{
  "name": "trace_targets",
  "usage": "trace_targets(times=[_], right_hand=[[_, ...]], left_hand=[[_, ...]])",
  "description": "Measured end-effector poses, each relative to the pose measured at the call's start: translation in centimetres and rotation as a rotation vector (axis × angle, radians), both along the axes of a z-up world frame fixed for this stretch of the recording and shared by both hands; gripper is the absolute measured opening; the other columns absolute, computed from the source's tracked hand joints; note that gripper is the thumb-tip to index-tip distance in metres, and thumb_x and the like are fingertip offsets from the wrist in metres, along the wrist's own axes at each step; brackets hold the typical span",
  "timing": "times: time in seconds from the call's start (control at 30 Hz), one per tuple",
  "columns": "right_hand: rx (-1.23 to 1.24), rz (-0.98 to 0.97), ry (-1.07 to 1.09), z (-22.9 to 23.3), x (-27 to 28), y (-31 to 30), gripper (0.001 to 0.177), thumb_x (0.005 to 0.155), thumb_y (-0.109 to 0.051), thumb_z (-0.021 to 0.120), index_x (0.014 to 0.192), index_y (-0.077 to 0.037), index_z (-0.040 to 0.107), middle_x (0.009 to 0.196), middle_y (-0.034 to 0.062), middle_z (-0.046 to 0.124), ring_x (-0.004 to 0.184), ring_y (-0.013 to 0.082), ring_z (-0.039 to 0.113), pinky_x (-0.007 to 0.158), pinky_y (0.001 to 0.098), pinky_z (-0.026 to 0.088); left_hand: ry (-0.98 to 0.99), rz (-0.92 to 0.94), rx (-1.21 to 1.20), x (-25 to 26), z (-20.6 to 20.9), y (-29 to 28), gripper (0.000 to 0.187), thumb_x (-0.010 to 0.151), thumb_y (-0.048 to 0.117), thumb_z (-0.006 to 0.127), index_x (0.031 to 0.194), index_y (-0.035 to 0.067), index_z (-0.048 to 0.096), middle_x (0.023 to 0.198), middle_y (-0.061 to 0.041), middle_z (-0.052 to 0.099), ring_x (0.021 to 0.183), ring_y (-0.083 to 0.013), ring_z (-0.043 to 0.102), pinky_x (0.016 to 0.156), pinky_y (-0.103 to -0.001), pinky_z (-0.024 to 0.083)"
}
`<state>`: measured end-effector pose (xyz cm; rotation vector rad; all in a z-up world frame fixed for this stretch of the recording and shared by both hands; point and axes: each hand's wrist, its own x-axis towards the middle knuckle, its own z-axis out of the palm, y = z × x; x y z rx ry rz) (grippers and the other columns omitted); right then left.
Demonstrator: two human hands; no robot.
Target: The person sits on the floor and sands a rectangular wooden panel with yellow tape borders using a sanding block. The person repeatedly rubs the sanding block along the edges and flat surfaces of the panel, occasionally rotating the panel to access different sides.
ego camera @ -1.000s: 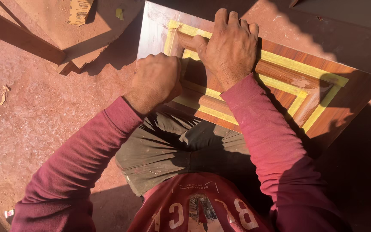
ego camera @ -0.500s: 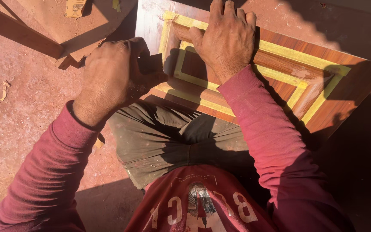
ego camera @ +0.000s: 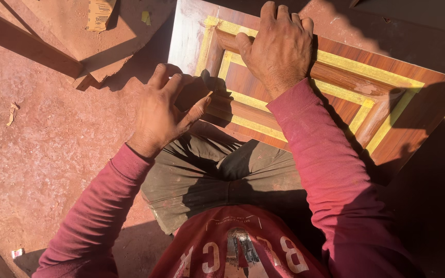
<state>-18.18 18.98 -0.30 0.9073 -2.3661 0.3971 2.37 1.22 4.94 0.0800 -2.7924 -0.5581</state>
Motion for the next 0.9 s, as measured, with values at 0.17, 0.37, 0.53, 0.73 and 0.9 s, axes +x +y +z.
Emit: trace_targets(times=[0.17,0.37,0.53,0.73,0.9], right_hand=[[0.035,-0.016,-0.099,0.6,0.3,0.1,0.06,0.092,-0.048,0.081,0.115,0.005,0.064,0.096,0.0206,0.069,0.084,0.0323,0.069,0.08,0.0473,0.046],[0.078,-0.043,-0.162,2.3,1.4,-0.3,0.051,0.09,-0.047,0.081,0.1,-0.002,0.061,0.089,0.0165,0.067,0.08,0.031,0.067,0.078,0.048,0.046],[0.071,-0.056,-0.122,2.5,1.8,-0.7,0.046,0.088,-0.043,0.082,0.097,-0.004,0.059,0.088,0.0146,0.065,0.082,0.0326,0.066,0.078,0.0481,0.046],[0.061,-0.05,-0.071,3.3,1.1,-1.4,0.045,0.085,-0.042,0.082,0.093,-0.004,0.058,0.086,0.0136,0.063,0.081,0.0323,0.065,0.079,0.051,0.046],[0.071,-0.036,-0.11,3.0,2.0,-1.1,0.041,0.086,-0.04,0.082,0.094,-0.007,0.059,0.09,0.0126,0.062,0.088,0.0317,0.065,0.075,0.0483,0.044]], left_hand=[[0.277,0.084,-0.068,0.4,-6.2,3.4,0.032,0.102,0.021,0.074,0.131,0.008,0.07,0.139,-0.008,0.064,0.116,-0.0324,0.063,0.096,-0.04,0.059],[0.255,0.095,-0.134,0.3,-6.6,4.1,0.049,0.1,0.023,0.071,0.143,0.004,0.059,0.15,-0.013,0.057,0.138,-0.0378,0.052,0.103,-0.044,0.056],[0.169,0.04,-0.215,-2.2,-4.7,2.9,0.05,0.103,0.014,0.057,0.15,0.0,0.051,0.153,-0.018,0.055,0.145,-0.0341,0.049,0.09,-0.04,0.055],[0.141,0.014,-0.272,-3.2,-2.8,2.2,0.049,0.101,0.011,0.05,0.15,0.002,0.052,0.155,-0.016,0.053,0.147,-0.0291,0.046,0.086,-0.038,0.053],[0.172,0.012,-0.183,-2.6,-3.9,2.7,0.05,0.103,0.015,0.052,0.148,-0.004,0.051,0.153,-0.017,0.054,0.144,-0.0298,0.047,0.092,-0.04,0.053]])
